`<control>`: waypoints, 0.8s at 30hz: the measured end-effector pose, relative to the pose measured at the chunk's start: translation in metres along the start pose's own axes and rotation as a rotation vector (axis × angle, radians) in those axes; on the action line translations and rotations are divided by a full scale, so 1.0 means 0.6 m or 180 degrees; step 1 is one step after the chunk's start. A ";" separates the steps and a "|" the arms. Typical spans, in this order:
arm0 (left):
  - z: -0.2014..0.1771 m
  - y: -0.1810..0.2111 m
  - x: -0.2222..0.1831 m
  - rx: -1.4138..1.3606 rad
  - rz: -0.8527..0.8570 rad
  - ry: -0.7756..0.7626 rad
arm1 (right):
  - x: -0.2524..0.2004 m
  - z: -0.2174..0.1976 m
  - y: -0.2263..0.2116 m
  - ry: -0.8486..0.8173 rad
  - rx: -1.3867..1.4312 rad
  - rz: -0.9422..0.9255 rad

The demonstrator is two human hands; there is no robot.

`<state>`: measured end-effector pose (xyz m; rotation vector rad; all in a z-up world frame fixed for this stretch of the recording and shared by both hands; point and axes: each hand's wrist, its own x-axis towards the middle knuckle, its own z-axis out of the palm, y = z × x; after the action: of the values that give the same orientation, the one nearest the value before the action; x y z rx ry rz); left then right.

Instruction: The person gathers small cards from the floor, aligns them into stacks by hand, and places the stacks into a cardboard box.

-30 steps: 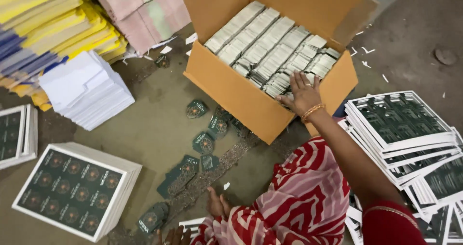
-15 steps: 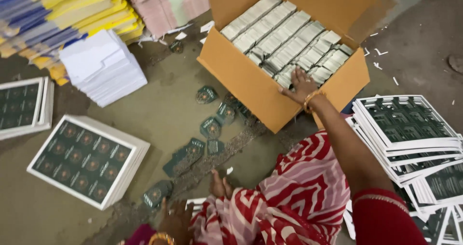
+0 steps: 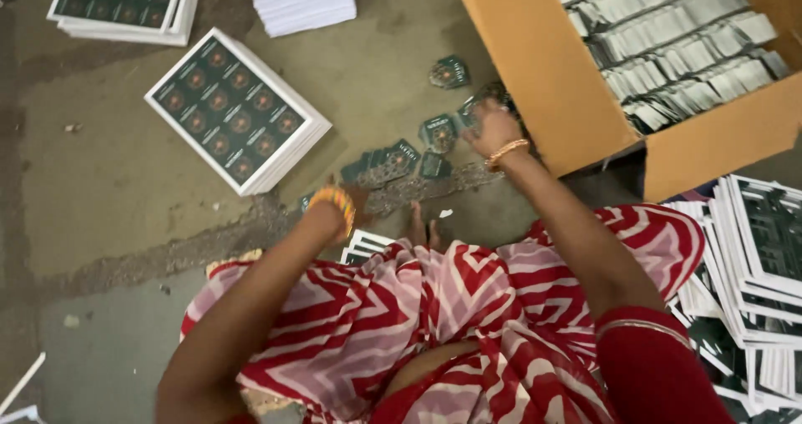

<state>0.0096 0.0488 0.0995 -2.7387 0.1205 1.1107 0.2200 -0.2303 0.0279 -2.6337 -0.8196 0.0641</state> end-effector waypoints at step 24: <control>0.217 -0.018 0.337 -0.3927 -0.2422 0.1651 | 0.003 0.312 -0.204 -0.0543 0.0701 0.0269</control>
<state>0.0670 0.0840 -0.1315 -3.2903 -1.9183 0.1750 0.1270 -0.0722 -0.1000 -2.4767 -0.7097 0.3842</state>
